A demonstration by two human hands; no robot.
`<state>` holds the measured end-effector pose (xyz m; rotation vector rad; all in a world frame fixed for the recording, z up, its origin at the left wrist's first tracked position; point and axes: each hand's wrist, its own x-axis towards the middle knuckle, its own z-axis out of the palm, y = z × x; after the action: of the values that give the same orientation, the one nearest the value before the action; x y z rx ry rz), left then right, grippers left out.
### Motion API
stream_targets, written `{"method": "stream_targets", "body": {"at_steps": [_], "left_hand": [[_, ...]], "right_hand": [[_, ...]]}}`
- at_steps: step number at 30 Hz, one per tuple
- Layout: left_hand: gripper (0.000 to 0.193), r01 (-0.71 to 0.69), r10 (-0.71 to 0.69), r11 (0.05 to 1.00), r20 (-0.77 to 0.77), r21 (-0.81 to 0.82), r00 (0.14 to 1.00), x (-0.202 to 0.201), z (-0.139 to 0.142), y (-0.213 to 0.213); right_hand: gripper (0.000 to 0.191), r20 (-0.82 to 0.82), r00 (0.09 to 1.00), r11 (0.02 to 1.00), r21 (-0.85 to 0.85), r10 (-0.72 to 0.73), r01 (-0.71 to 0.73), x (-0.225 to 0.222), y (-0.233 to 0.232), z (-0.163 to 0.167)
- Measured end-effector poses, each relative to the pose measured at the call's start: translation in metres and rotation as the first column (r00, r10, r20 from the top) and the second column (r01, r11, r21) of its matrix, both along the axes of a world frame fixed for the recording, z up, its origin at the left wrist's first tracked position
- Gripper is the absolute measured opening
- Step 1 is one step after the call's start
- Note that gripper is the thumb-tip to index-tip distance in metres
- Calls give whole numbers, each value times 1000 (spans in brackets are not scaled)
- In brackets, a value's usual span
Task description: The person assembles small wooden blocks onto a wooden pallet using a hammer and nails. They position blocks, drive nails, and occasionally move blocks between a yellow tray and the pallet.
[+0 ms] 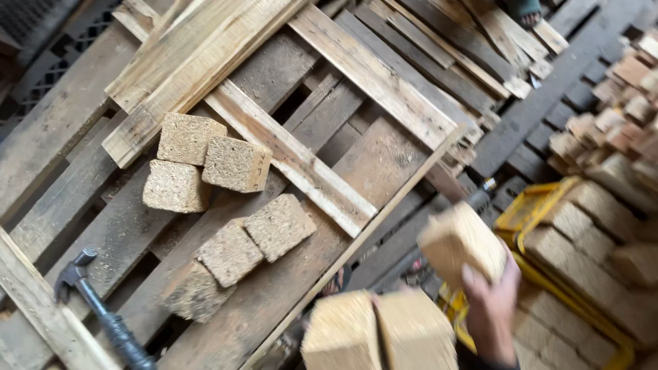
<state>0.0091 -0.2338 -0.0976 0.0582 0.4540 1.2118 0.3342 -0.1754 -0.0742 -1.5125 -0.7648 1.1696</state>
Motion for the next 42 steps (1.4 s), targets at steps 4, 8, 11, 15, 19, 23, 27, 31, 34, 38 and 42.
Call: {"method": "stream_targets", "body": {"at_steps": [4,8,11,15,19,23,27,31,34,38,42], "left_hand": [[103,-80,80,997,-8,21,997,-42,47,-15],[105,-189,192,978,-25,92,981,-107,94,-8],[106,-242,248,959,-24,146,968,-146,120,9],[107,-342,348,934,-52,104,936,-172,132,34],[110,-348,343,938,-155,-4,926,-177,118,67],[102,-357,343,933,-190,-48,920,-171,107,96],[99,-301,293,953,-154,-32,944,-160,103,126],[78,-308,297,950,-159,-53,942,-158,89,162],[54,-230,230,973,-17,13,973,-162,78,184],[54,-279,218,953,-378,-116,900,-144,76,233],[101,-311,135,940,-681,-143,720,-118,104,283]], "right_hand": [[73,-485,858,965,-94,170,-244,-88,68,54],[85,-509,848,948,-172,147,-268,-135,97,84],[91,-428,901,957,-225,74,-185,-154,94,94],[110,163,970,959,190,179,-209,-163,102,96],[126,688,682,939,1,250,-344,-160,132,85],[126,757,568,923,-117,322,-367,-153,143,76],[114,663,655,898,-63,364,-435,-140,147,73],[114,512,618,718,4,596,-696,-115,184,76],[98,705,260,620,-317,660,-718,-91,218,78],[87,742,217,647,-357,635,-673,-85,236,83],[114,755,234,655,-320,612,-684,-110,229,82]]}}
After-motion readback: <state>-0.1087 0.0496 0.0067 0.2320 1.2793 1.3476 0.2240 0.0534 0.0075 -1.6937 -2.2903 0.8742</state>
